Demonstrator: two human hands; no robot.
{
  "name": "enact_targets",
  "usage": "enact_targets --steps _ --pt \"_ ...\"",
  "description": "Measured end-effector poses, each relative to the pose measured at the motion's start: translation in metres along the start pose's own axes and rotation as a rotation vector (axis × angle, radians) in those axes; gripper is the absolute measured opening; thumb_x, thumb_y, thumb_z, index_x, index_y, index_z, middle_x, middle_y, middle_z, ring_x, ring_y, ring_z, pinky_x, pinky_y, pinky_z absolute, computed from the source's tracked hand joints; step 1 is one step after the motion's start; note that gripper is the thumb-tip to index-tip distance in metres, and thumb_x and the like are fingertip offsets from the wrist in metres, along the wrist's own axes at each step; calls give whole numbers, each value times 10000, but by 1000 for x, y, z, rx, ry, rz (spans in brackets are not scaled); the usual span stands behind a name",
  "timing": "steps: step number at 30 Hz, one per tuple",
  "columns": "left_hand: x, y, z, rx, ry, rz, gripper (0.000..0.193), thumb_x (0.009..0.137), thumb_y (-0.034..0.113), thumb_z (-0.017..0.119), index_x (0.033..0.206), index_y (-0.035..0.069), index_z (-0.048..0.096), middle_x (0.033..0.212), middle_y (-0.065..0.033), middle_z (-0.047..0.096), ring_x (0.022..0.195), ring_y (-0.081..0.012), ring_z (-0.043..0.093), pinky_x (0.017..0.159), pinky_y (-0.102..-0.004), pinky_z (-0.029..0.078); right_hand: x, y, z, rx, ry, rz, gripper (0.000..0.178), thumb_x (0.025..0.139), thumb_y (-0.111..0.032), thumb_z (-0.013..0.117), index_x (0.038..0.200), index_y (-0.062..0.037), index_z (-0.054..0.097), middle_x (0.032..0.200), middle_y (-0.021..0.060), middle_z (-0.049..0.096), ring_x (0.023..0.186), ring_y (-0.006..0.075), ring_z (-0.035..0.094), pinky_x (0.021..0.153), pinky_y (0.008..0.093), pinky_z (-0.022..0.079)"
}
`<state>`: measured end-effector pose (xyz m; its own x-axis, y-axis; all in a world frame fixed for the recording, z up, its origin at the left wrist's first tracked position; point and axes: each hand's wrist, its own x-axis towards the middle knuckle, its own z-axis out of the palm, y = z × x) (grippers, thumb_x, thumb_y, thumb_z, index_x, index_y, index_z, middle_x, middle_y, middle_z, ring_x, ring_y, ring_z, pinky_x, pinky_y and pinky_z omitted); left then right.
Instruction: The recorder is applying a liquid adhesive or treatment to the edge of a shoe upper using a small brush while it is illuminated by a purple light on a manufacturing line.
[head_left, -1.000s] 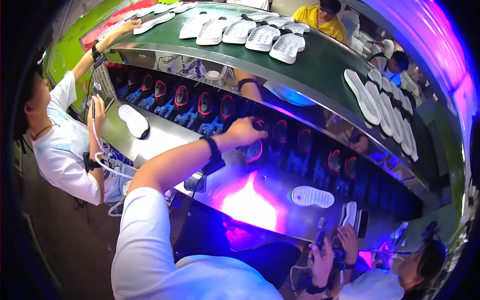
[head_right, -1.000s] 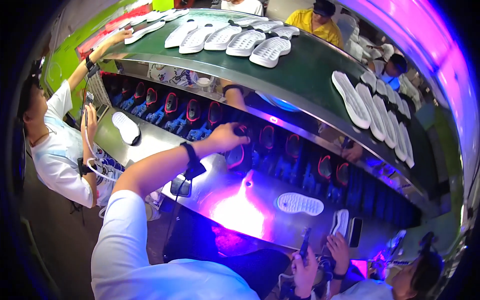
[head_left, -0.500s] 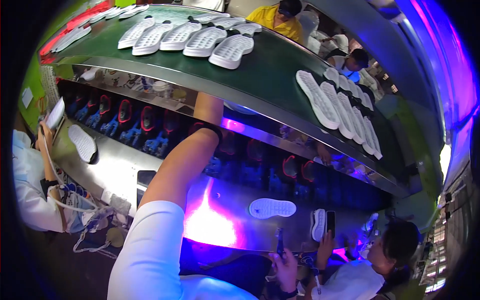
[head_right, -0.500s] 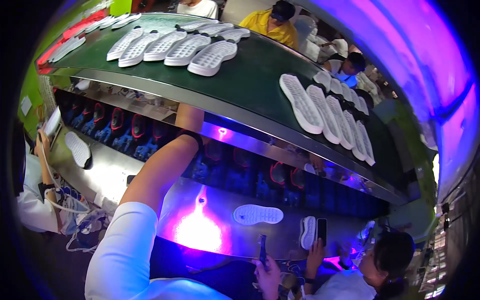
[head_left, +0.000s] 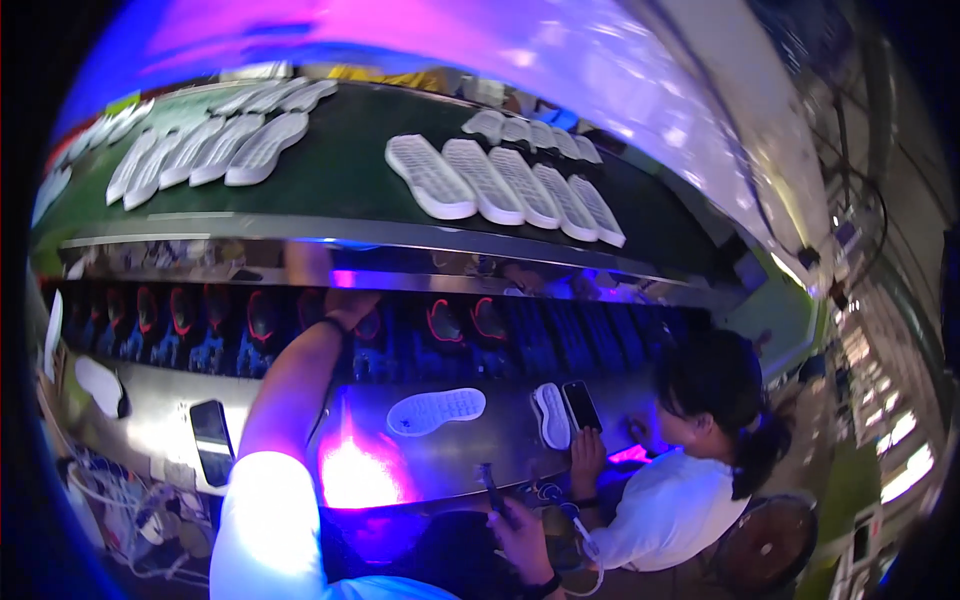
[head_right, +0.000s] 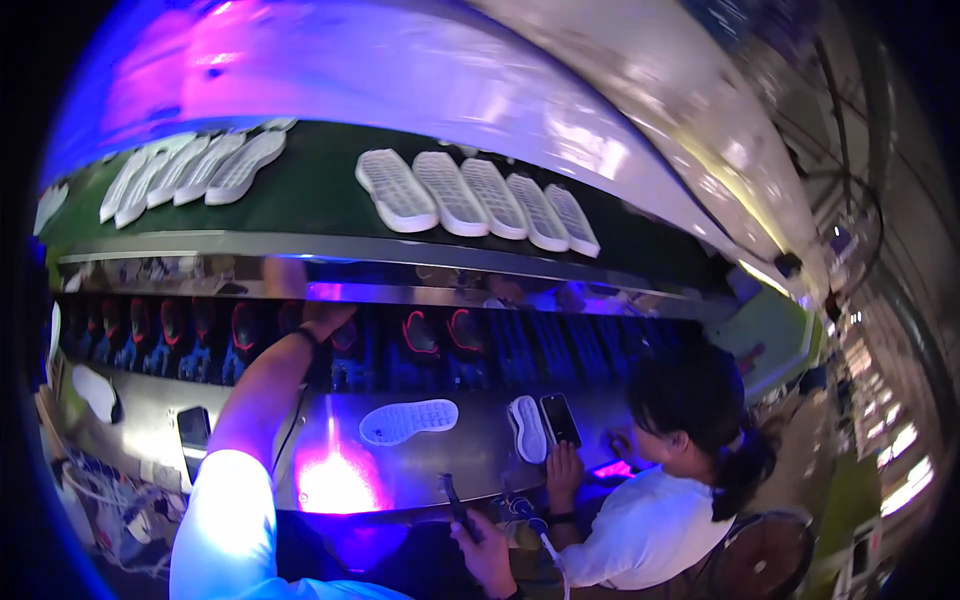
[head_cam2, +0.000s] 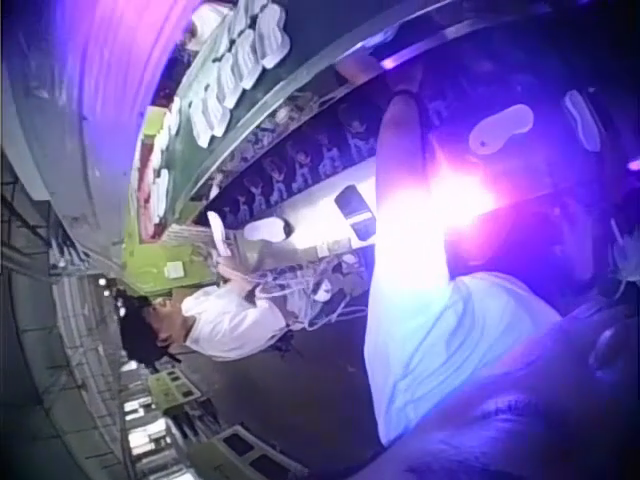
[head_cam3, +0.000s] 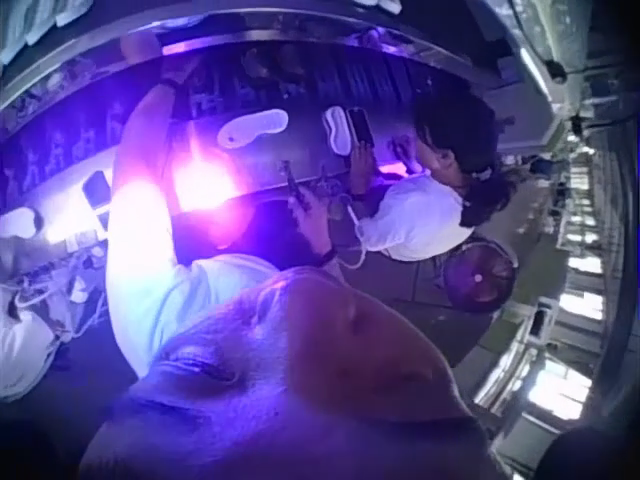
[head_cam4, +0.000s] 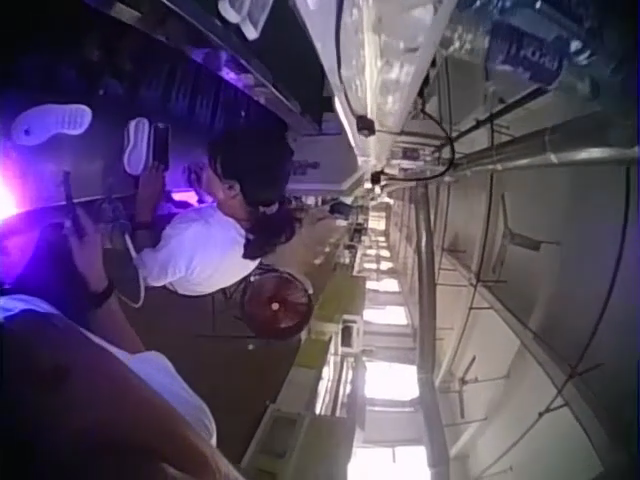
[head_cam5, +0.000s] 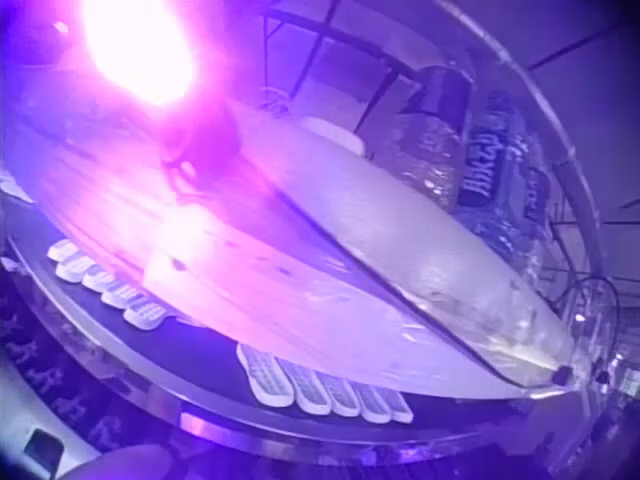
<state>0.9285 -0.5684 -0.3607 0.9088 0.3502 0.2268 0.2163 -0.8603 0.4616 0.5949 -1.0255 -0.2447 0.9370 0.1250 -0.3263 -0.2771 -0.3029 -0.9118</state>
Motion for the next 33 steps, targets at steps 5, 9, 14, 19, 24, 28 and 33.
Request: enact_targets --steps 5,9,14,19,24,28,33 --pt "-144 9 -114 -1368 -213 -465 420 867 177 783 1225 11 640 1106 -111 714 987 -231 708 890 -383 575 10 -3 7 4 -28 -77 361 982 -182 717 1282 10 660 830 15 686 724 73 616 683 265 521" --pt "-234 28 -179 -1217 -144 -415 497 825 146 849 1238 -7 618 1108 -107 713 1031 -218 696 946 -382 559 26 -2 24 -51 -96 -112 388 982 -216 714 1298 5 669 1008 97 741 903 143 684 837 299 545" --pt "-318 68 -218 -867 -132 -92 731 734 212 930 1331 5 560 1227 -119 677 1154 -215 662 1011 -389 536 41 -7 47 -70 -160 -226 408 974 -209 719 1303 24 660 1235 179 716 1164 204 656 1042 340 479" --pt "-400 69 -234 -370 59 314 980 688 400 922 1449 -7 458 1399 -221 561 1326 -401 547 1145 -529 394 41 9 79 17 -337 -210 375 968 -168 720 1286 24 669 1172 143 738 1101 188 674 999 336 494" --pt "-455 61 -215 -192 -2 430 828 782 400 846 1352 -78 482 1374 -307 560 1328 -457 545 1156 -658 336 48 0 111 -154 -375 -351 355 964 -161 716 1279 -1 685 1141 137 751 1027 195 701 934 342 523" --pt "-469 54 -208 -173 -4 466 763 814 338 820 1359 -74 481 1375 -302 570 1346 -463 531 1159 -669 323 59 1 118 -159 -392 -290 361 957 -153 720 1277 10 684 1108 137 752 1008 191 696 914 332 525" --pt "-472 58 -211 -200 -76 488 578 855 174 736 1336 -72 530 1406 -266 578 1373 -429 523 1170 -668 306 52 4 114 -203 -447 -298 364 956 -159 730 1279 2 687 1099 117 754 982 176 690 895 326 529"
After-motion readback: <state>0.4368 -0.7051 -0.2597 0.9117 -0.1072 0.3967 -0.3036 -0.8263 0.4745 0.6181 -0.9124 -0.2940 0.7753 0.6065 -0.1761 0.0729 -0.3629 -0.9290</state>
